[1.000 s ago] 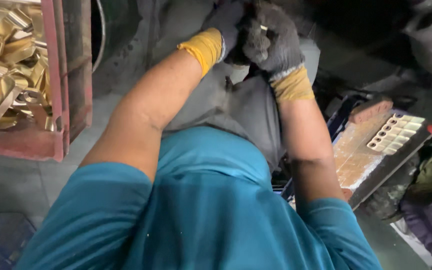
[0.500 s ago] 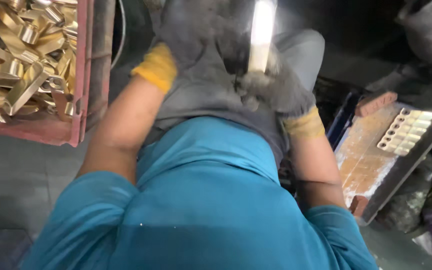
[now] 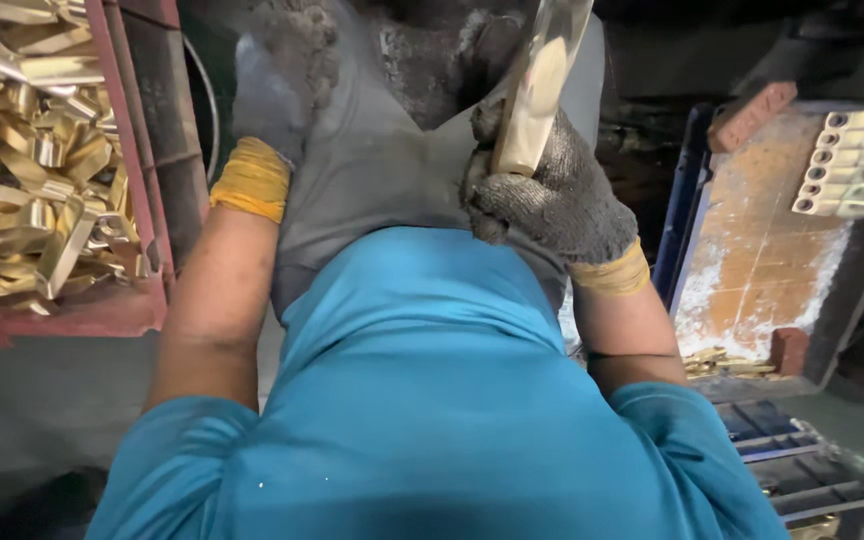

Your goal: The person sits on the floor and repeatedly rubs small brass-colored metal parts against a grinding wheel using gloved hands. They pick up individual parts from a red bin to the left, hold them against the wheel, and place the finished pieces into a tray on the right.

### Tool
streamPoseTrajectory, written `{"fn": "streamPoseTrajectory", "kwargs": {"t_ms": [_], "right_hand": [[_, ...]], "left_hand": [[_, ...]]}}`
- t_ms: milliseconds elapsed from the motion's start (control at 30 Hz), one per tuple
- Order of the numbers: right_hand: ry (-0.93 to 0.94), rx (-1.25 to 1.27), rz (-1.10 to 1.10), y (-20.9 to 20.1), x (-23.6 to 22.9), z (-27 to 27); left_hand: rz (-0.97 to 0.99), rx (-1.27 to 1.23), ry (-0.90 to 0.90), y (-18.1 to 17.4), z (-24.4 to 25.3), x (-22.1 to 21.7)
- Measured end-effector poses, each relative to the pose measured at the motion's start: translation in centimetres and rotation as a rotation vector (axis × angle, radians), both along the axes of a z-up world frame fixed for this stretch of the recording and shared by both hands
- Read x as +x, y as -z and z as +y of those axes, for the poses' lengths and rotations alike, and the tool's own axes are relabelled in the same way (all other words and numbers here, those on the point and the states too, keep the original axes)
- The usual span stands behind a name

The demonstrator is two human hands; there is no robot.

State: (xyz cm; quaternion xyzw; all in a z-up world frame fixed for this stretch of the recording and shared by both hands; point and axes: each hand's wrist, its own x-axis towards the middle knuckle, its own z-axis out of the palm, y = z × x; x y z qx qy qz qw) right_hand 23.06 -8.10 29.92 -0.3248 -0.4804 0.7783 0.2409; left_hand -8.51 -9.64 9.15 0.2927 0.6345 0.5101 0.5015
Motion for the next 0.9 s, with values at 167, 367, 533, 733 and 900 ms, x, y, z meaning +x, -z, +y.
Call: {"fn": "streamPoseTrajectory", "kwargs": {"t_ms": [167,367,533,733,900], "right_hand": [[0.099,-0.084,0.040,0.4,1.2,-0.8],[0.111,0.060,-0.020,1.0,3.4,-1.3],[0.130,0.065,0.011,0.9,4.9,-1.7],[0.200,0.116,-0.004,1.3,6.9,-1.5],[0.438,-0.029,-0.038,1.7,8.7,-0.8]], "left_hand": [[0.650,-0.259,0.078,-1.6,-0.5,0.8],[0.691,-0.077,0.161,-3.5,0.4,1.6],[0.450,0.195,0.295,-3.2,1.2,2.0],[0.491,0.214,0.351,-2.1,1.9,2.3],[0.349,0.328,0.352,-1.7,2.4,2.0]]}}
